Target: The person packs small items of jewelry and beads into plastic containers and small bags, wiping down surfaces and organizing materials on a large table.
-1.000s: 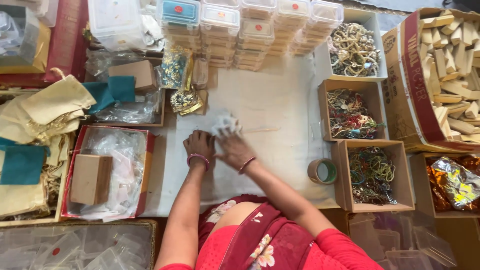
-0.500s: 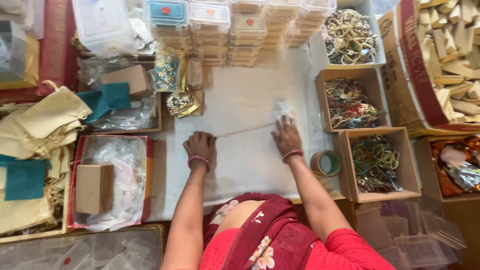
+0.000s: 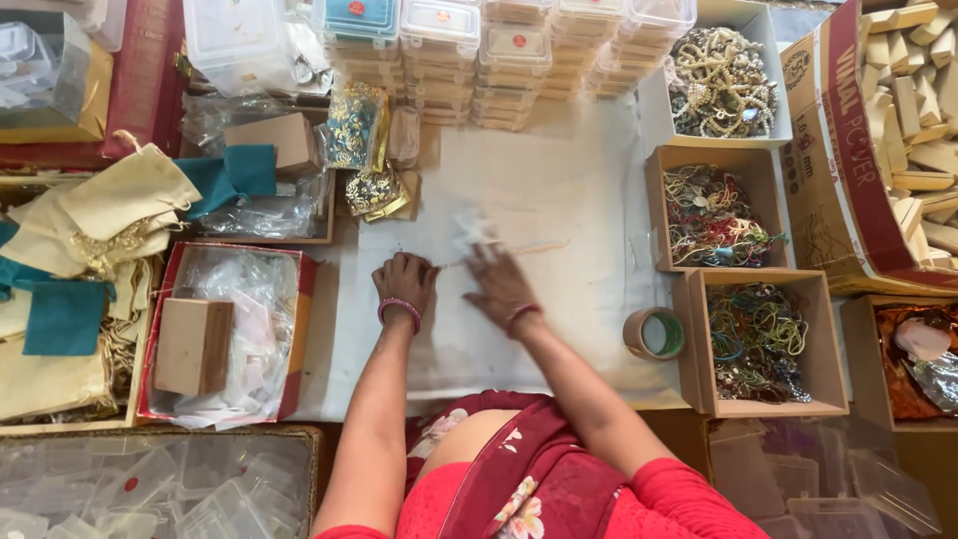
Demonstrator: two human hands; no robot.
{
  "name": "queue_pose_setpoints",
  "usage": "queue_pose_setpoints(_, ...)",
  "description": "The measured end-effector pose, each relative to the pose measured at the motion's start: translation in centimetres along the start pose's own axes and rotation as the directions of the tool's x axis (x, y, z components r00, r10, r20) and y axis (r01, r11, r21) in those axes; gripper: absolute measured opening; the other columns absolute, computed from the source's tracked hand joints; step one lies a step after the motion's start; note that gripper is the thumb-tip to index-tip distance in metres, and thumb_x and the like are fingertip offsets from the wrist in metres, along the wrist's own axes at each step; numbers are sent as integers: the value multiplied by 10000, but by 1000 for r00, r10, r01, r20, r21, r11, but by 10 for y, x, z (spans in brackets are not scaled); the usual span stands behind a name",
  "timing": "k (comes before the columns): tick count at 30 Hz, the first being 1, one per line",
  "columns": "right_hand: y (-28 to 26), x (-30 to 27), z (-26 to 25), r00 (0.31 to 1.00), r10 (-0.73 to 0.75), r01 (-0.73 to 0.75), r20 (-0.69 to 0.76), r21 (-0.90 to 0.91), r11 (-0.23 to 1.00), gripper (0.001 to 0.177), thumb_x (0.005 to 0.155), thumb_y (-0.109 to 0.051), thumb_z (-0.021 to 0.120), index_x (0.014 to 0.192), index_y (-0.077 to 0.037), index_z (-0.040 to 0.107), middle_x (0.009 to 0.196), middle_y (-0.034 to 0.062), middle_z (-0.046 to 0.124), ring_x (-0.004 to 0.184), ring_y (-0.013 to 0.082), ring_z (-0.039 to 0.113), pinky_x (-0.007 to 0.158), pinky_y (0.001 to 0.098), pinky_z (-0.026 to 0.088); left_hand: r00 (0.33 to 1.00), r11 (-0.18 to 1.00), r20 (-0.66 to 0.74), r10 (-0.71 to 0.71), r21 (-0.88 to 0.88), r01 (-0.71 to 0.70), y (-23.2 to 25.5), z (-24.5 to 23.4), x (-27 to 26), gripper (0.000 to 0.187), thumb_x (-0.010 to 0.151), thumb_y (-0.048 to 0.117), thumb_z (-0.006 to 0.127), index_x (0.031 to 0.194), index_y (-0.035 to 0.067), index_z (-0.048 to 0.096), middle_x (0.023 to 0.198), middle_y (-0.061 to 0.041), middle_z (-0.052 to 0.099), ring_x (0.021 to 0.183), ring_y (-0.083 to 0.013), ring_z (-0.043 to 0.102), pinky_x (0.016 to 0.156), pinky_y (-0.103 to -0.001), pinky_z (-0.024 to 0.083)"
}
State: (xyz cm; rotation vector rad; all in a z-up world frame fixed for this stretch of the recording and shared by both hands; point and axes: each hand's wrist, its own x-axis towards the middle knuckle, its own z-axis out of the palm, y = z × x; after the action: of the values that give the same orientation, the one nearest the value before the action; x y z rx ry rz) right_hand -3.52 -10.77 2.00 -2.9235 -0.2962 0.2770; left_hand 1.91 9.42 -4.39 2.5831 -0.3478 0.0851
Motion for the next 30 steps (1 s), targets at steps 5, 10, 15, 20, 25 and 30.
queue_pose_setpoints(5,87,-27,34,983,95,-113,-159,-106,988,662,970,-369,581,1541,-76,420,1656,150,289,1507,388,248,1233,480,189,1000,1000,12,-28,-4,28,9,-7,0,175,922,387,717,968,218,714,1081,-6,623,1065,-245,555,974,-464,343)
queue_pose_setpoints(10,130,-30,65,872,268,-284,-410,21,959,499,1005,-176,535,1497,-105,502,1645,141,375,1473,405,353,1217,460,298,1000,1000,11,-22,12,22,8,-7,1,173,916,387,723,972,223,719,1060,-8,622,1053,-249,560,962,-460,346)
queue_pose_setpoints(15,87,16,89,876,164,-97,-453,167,981,636,936,82,422,1560,-19,488,1542,190,487,1459,362,457,1247,427,364,999,998,0,-34,-43,34,17,-19,2,248,904,436,725,954,193,712,1043,-19,626,1044,-248,564,965,-452,349)
queue_pose_setpoints(20,-5,8,43,915,-261,266,-309,-27,964,658,804,74,487,1453,-22,531,1593,159,429,1464,380,377,1222,464,312,1000,999,-25,-17,32,18,9,-2,0,207,940,395,693,987,193,707,1061,-22,625,1053,-246,564,967,-455,354)
queue_pose_setpoints(25,55,-11,46,970,-121,99,-209,-112,989,728,770,76,501,1487,-44,531,1612,141,399,1454,377,373,1237,462,316,1000,997,4,-12,72,12,9,-3,0,204,924,397,704,978,201,708,1053,-14,622,1028,-243,561,951,-459,355)
queue_pose_setpoints(30,139,-39,63,892,150,-190,-427,-53,980,603,874,76,505,1423,-137,634,1582,100,497,1353,390,519,1143,478,425,999,999,29,-29,44,28,9,-3,1,189,933,399,708,972,214,713,1059,7,625,1038,-228,564,966,-453,347)
